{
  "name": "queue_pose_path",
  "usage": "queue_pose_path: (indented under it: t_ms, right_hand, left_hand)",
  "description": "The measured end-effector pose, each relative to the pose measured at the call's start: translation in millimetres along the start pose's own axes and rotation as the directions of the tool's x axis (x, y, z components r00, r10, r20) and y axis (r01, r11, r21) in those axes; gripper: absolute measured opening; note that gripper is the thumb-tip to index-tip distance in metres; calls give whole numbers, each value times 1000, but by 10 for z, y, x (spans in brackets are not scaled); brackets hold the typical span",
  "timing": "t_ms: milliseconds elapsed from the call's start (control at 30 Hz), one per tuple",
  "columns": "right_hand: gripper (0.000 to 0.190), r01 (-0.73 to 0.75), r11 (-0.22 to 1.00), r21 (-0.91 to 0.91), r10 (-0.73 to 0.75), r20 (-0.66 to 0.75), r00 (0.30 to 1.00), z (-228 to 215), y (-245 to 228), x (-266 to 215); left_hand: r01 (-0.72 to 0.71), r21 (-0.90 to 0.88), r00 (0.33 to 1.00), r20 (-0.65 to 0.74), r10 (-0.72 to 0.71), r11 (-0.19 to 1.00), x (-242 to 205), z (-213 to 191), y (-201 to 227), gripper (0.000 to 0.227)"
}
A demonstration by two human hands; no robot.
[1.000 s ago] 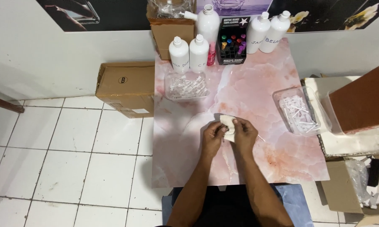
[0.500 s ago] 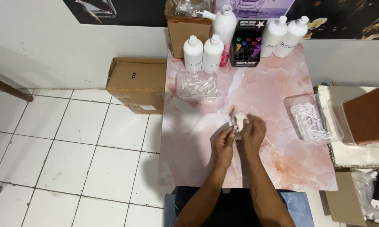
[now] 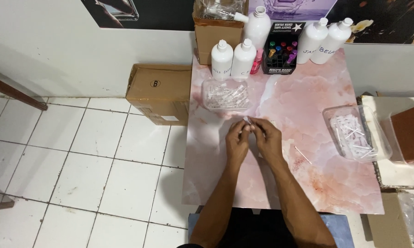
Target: Assembling perfume tester sticks by wrapping small paper squares around them and placing them in a box.
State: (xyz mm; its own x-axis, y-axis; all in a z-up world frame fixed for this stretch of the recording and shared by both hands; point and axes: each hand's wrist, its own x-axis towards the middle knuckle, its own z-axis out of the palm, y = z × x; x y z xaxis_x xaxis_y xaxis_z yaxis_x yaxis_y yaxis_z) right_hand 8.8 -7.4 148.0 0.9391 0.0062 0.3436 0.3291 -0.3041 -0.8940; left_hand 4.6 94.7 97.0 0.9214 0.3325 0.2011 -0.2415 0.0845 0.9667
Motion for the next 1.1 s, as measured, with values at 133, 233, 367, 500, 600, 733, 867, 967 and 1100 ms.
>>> queue_pose_path:
  t_ms: [133, 233, 367, 500, 600, 733, 867, 967, 1100]
  right_hand:
    - [18, 41, 996, -75, -38, 46, 998, 143, 92, 444]
    - [18, 116, 970, -214, -109, 44, 993, 287, 307, 843]
    - [23, 177, 896, -408, -151, 95, 984, 532, 740, 1208]
    - [26, 135, 813, -567, -65, 142, 988, 762, 1006, 1407]
    - [24, 85, 816, -572, -14, 128, 992, 884, 1008, 1456]
    - [25, 38, 777, -628, 63, 138, 988, 976, 873, 1407]
    - [34, -235, 857, -458, 311, 97, 945, 923, 407, 1422]
    - [34, -45, 887, -459, 58, 15, 998, 979, 775, 1411]
    - [21, 386, 709, -590, -493, -23, 870, 948, 657, 1245]
  left_hand:
    - [-290, 375, 950, -1, 313, 880, 398, -172, -168, 21]
    - [-411, 545, 846, -70, 529, 731, 750, -298, -154, 30]
    - [-413, 716, 858, 99, 504, 562, 1079, -386, -419, 26]
    - [-216, 920, 973, 173, 155, 328, 1227, -390, -586, 42]
    - [-308, 921, 907, 209, 364, 238, 1199, -354, -590, 32]
    - [-330, 907, 884, 200, 422, 261, 1222, -346, -588, 29]
    - [-176, 944, 984, 180, 12, 279, 1217, -304, -324, 38]
    - [-165, 952, 981, 186, -61, 257, 1237, -311, -419, 39]
    - [-232, 940, 972, 213, 99, 250, 1248, -361, -518, 36]
